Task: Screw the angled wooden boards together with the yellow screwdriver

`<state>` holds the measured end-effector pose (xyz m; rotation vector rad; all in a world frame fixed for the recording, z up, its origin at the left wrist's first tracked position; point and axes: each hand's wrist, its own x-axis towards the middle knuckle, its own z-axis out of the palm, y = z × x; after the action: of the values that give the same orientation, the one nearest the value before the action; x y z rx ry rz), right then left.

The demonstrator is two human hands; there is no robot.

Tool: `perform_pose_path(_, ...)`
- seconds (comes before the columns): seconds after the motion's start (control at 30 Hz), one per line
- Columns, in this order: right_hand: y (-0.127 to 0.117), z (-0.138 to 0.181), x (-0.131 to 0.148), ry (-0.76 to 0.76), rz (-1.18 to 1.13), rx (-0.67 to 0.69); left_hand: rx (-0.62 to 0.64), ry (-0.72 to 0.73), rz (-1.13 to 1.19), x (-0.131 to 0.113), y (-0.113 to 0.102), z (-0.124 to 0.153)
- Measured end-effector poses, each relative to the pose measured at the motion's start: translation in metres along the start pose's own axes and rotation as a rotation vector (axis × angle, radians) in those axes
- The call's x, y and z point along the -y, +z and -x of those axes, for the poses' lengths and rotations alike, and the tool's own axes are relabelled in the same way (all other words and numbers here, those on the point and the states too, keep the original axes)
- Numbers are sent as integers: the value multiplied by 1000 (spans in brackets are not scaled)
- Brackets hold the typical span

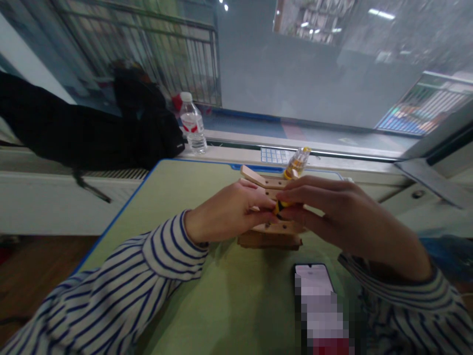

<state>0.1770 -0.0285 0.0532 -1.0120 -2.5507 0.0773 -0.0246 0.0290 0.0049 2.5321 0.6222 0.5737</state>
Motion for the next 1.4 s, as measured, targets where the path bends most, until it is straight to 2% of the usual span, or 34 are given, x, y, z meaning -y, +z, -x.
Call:
perform_pose_path(0.33, 5, -1, 3, -22, -28, -47, -60, -46, -11, -7, 0, 0)
perform_pose_path(0.53, 5, -1, 4, 0, 3, -63, -121, -19, 33, -5, 2, 1)
perform_pose_path(0.77, 5, 1, 2, -52, -27, -71, -76, -45, 63, -5, 1, -1)
perform_pose_path(1.4, 5, -1, 2, 18, 6, -38, -18, 43, 162, -2, 0, -2)
